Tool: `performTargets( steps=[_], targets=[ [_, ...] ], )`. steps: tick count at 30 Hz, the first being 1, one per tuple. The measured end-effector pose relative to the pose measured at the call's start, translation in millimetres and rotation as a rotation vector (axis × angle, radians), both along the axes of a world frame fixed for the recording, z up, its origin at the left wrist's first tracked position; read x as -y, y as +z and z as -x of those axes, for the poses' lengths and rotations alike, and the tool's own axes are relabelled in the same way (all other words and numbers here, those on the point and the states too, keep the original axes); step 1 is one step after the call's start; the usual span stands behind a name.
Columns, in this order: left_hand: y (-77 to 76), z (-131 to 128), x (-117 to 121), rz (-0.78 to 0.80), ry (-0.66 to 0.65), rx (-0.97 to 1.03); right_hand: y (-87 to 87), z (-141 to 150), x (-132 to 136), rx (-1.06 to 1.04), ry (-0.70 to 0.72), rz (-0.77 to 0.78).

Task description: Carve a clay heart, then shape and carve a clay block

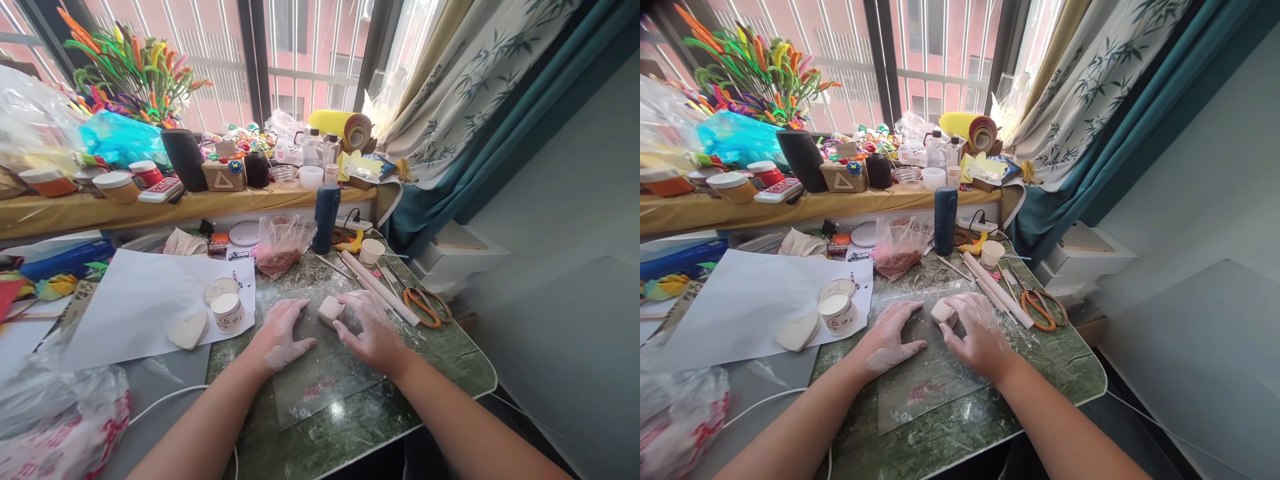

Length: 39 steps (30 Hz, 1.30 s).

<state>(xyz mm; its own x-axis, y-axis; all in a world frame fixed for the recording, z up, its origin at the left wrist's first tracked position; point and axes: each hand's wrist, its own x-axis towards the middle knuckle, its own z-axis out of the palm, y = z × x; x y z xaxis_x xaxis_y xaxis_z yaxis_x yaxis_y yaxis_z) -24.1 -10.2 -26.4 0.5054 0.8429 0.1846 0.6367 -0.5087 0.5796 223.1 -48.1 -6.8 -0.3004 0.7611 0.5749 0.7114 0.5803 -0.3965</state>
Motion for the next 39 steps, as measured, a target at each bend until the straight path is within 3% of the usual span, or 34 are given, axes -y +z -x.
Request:
performTargets(
  steps=[6, 8, 10, 13, 17, 21, 24, 27, 29, 31, 33, 37, 39],
  targets=[
    [-1.1, 1.7, 1.8, -0.011, -0.015, 0.038, 26.2, 4.1, -21.5, 0.360, 0.207, 0.150],
    [-1.8, 2.5, 2.3, -0.009, -0.020, 0.045, 30.8, 0.1, -22.8, 0.317, 0.213, 0.157],
    [-3.0, 3.0, 2.7, -0.009, -0.028, 0.045, 30.3, -4.2, -21.4, 0.166, 0.089, 0.124],
    [-5.0, 3.0, 2.7, -0.013, -0.034, 0.041, 17.1, -3.6, -15.4, -0.009, -0.074, 0.185],
    [-5.6, 2.0, 2.3, -0.033, -0.036, 0.036, -13.9, 11.2, -4.7, 0.029, -0.005, 0.359],
    [-4.9, 1.9, 2.0, -0.026, -0.036, 0.020, -29.0, 19.6, -4.7, -0.128, -0.107, 0.387],
    [-5.4, 2.9, 2.0, -0.029, -0.040, 0.030, -13.2, 17.0, -13.0, -0.218, -0.106, 0.443],
    [-5.8, 3.8, 1.9, -0.026, -0.057, 0.046, 25.3, 12.7, -18.8, -0.412, -0.109, 0.414],
    [-5.6, 3.8, 1.6, -0.005, -0.056, 0.041, 51.6, 11.3, -17.9, -0.610, -0.089, 0.256],
    [-5.1, 3.5, 1.6, 0.018, -0.041, 0.036, 64.9, 11.2, -13.2, -0.744, -0.072, 0.054],
    [-4.6, 3.0, 2.1, 0.020, -0.033, 0.045, 56.9, 10.9, -5.9, -0.738, -0.088, -0.031],
    [-2.8, 2.1, 3.5, -0.010, -0.037, 0.070, -3.3, 5.1, 6.8, -0.276, -0.025, 0.409],
    [-1.1, 1.4, 3.7, -0.017, -0.036, 0.068, -29.9, 0.5, 9.4, -0.275, -0.111, 0.407]
  ],
)
